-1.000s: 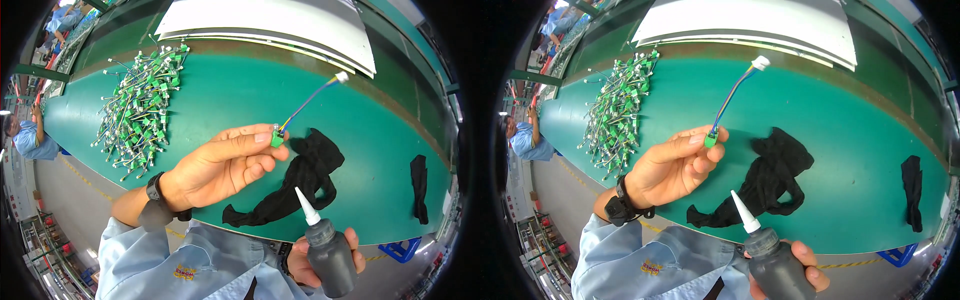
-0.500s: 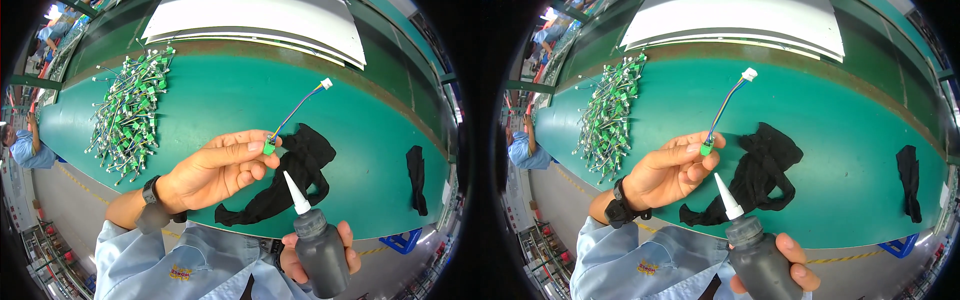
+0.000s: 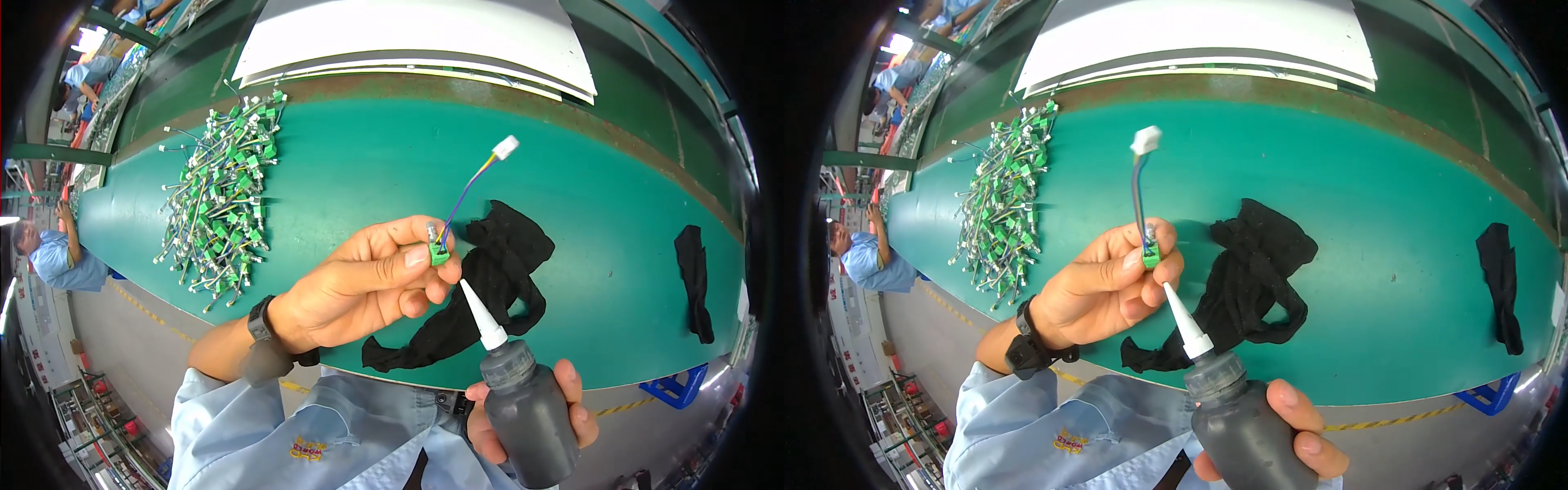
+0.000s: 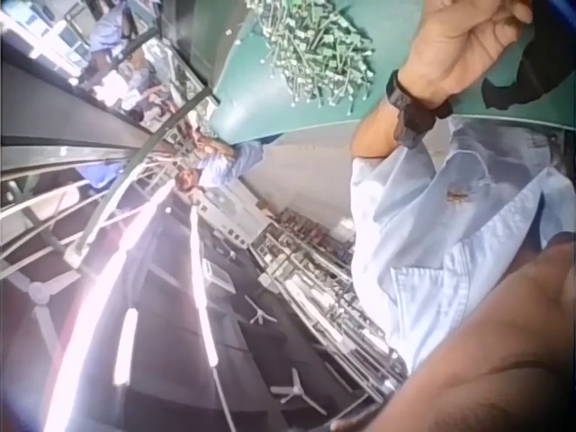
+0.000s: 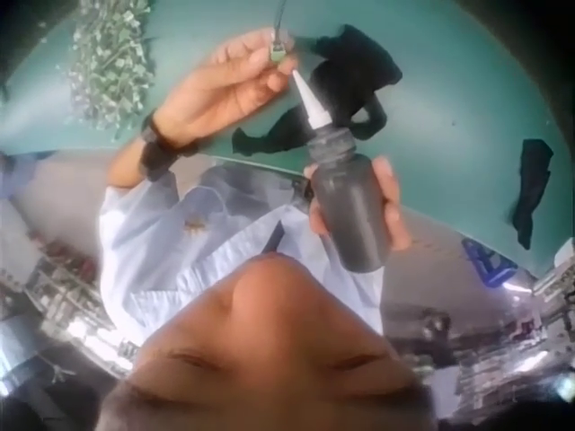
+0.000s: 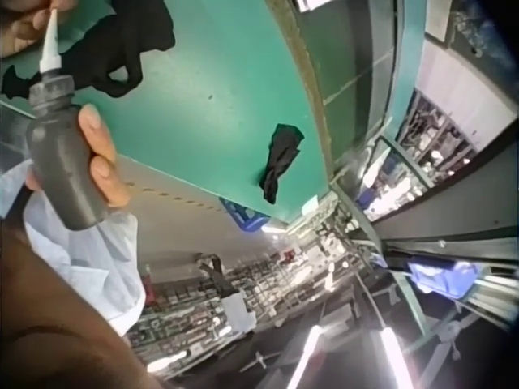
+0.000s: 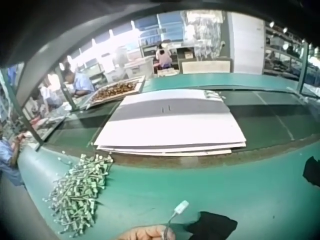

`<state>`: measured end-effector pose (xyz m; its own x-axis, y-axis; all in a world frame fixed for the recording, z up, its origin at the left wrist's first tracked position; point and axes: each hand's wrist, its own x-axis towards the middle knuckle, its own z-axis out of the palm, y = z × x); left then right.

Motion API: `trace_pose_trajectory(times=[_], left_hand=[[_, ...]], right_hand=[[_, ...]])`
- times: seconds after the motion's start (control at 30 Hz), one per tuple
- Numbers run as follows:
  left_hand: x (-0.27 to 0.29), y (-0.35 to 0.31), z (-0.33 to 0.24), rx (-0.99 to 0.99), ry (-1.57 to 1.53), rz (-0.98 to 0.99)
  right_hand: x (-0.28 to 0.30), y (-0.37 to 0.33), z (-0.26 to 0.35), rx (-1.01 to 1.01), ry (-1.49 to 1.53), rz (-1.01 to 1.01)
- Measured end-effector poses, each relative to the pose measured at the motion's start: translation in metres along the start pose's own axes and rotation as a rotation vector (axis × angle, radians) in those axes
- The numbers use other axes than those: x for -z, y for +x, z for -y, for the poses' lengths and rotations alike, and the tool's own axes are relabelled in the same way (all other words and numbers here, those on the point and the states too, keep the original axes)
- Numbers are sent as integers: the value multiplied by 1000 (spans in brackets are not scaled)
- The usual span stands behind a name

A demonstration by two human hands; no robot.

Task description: The person picks up a potentiometer from a pile, applies glue to the base of the wires using a squeeze bottle, and places the component onto a white board, repeating this process before wiping the glue bottle tip with a black cloth.

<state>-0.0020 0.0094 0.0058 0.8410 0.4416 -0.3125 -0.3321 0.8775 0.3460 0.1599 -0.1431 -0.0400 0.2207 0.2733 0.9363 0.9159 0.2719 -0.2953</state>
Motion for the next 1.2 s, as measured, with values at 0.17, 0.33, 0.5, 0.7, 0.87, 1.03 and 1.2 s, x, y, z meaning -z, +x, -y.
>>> trace_pose_trajectory(times=[0.17, 0.33, 0.5, 0.7, 0.87, 1.03, 1.2], left_hand=[[2, 4, 6, -18, -52, 128], [1, 6, 8, -23, -69, 120], [1, 6, 7, -20, -30, 130], [-1, 7, 6, -25, -4, 134], [1, 5, 7, -31, 10, 116], [0, 5, 7, -25, 37, 116], [-2, 5, 8, -31, 35, 102]], right_hand=[[-1, 4, 8, -47, 34, -41], [-2, 3, 5, -12, 99, 55], [-4, 4, 7, -3, 76, 73], [-8, 8, 9, -19, 120, 18], [-8, 4, 12, -55, 115, 22], [-8, 5, 10, -48, 107, 34], [-6, 3, 12, -77, 125, 38]])
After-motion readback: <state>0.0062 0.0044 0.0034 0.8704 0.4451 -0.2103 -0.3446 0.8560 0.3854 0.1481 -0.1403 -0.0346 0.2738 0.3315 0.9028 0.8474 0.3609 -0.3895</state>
